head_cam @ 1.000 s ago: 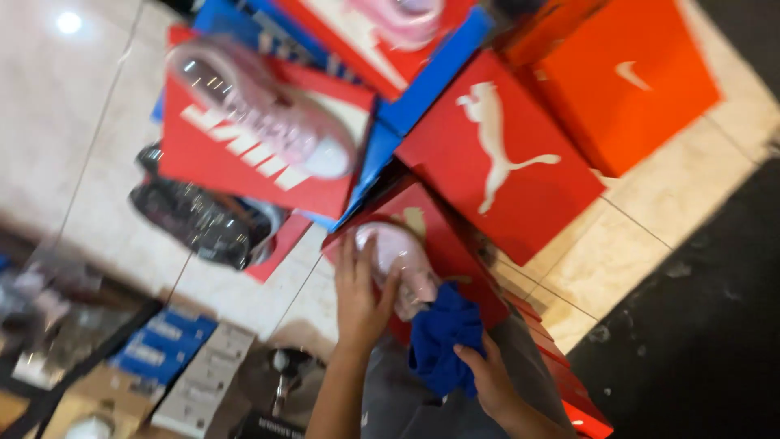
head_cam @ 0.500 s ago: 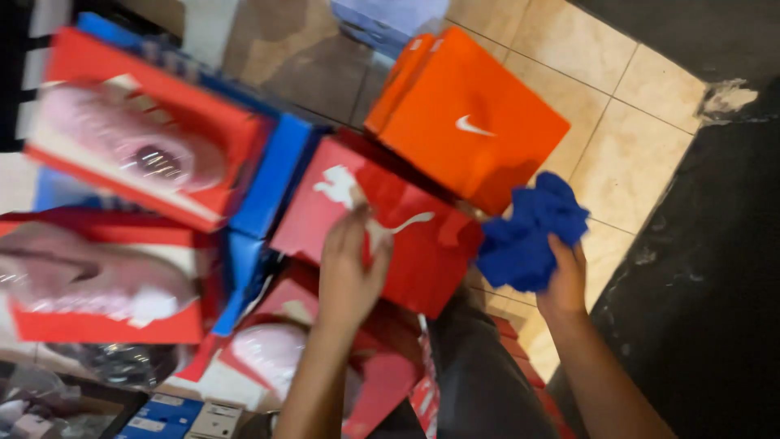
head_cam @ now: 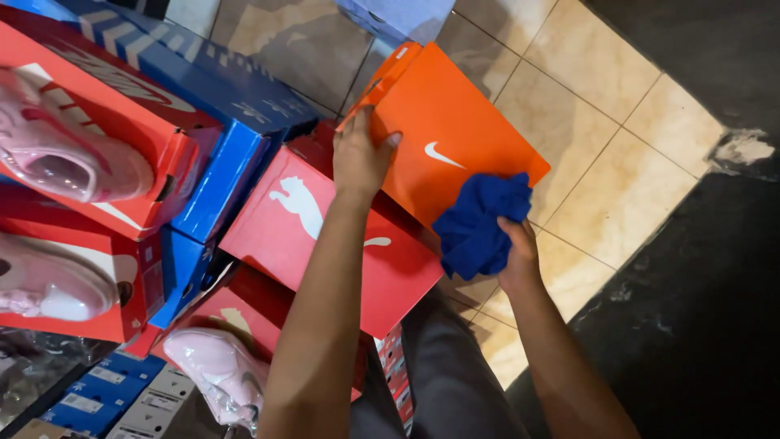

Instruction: Cleaning shoes with a cloth and organizing them into boxes in a warehouse

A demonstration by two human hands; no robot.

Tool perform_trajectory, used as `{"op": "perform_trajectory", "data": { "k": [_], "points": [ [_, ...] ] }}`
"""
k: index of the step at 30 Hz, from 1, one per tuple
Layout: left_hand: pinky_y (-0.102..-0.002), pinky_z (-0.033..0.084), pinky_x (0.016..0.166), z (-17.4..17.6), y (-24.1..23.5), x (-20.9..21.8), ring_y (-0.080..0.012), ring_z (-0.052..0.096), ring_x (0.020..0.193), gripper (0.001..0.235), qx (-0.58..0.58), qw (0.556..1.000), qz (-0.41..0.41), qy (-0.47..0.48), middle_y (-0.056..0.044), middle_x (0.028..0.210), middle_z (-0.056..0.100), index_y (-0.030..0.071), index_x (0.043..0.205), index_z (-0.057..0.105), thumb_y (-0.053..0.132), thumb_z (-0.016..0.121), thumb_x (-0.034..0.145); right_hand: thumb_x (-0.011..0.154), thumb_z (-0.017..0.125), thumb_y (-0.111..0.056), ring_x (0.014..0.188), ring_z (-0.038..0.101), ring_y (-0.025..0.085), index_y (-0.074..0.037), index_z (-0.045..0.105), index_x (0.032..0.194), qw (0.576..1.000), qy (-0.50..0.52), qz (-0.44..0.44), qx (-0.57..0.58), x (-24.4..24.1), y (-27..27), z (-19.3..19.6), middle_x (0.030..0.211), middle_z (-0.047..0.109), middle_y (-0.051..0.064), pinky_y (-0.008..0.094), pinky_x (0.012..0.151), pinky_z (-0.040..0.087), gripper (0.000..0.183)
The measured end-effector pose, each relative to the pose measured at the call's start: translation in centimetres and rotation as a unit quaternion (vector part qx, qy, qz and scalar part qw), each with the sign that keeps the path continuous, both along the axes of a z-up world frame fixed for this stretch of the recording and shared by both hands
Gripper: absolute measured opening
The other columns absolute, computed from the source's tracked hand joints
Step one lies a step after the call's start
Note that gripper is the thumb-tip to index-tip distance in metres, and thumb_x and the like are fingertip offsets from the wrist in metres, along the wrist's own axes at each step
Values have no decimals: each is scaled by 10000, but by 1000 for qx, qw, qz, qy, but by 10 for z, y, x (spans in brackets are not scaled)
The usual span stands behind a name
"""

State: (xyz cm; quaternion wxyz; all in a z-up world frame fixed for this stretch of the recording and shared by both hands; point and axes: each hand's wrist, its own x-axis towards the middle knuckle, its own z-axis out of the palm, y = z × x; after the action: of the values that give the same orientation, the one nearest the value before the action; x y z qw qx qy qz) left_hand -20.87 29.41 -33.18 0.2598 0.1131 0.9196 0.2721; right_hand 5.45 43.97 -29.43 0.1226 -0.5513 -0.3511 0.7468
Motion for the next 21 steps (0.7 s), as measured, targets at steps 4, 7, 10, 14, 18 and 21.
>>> {"op": "perform_trajectory", "data": {
  "k": [4,7,10,14,18,21],
  "points": [
    [-608,542,977,62,-12,13,-470,568,1252,659,19,1000,13,2,-133,1370,607,149,1394,564,453,819,868,846,711,-187,1036,716,240,-165,651,1329,999,-23,25,25,9,-9,43,1159,718,102,439,945,568,487],
    [-584,582,882,136,-30,25,-383,604,1188,626,44,995,9,90,-95,1281,651,170,1414,565,487,763,911,866,694,-194,1086,709,266,-171,638,1372,1000,1,18,25,41,-4,58,1201,706,104,442,958,556,510],
    [-606,565,883,200,-63,40,-414,599,1192,611,24,995,28,89,-152,1327,628,117,1416,564,487,699,949,864,634,-136,1184,669,285,-151,584,1446,998,-6,58,32,63,-18,91,1272,666,123,467,1032,524,584],
    [-433,517,927,212,-115,64,-358,615,1054,619,34,986,69,148,-138,1289,676,41,1358,581,346,775,856,950,499,-68,972,598,190,5,552,1345,991,39,117,-43,57,-69,131,1175,645,121,319,866,462,405],
    [-462,522,896,184,-156,80,-366,620,1094,657,-19,990,73,118,-142,1297,669,47,1385,568,409,750,867,936,487,-92,1024,596,247,21,528,1388,990,-39,129,-43,41,-116,133,1252,636,186,348,885,453,467],
    [-498,527,880,171,-174,82,-390,611,1120,668,-24,992,65,102,-144,1329,655,70,1405,557,424,737,869,940,518,-115,994,600,213,-1,557,1338,992,-35,113,-43,50,-136,117,1205,649,131,326,877,456,416]
  ]
}}
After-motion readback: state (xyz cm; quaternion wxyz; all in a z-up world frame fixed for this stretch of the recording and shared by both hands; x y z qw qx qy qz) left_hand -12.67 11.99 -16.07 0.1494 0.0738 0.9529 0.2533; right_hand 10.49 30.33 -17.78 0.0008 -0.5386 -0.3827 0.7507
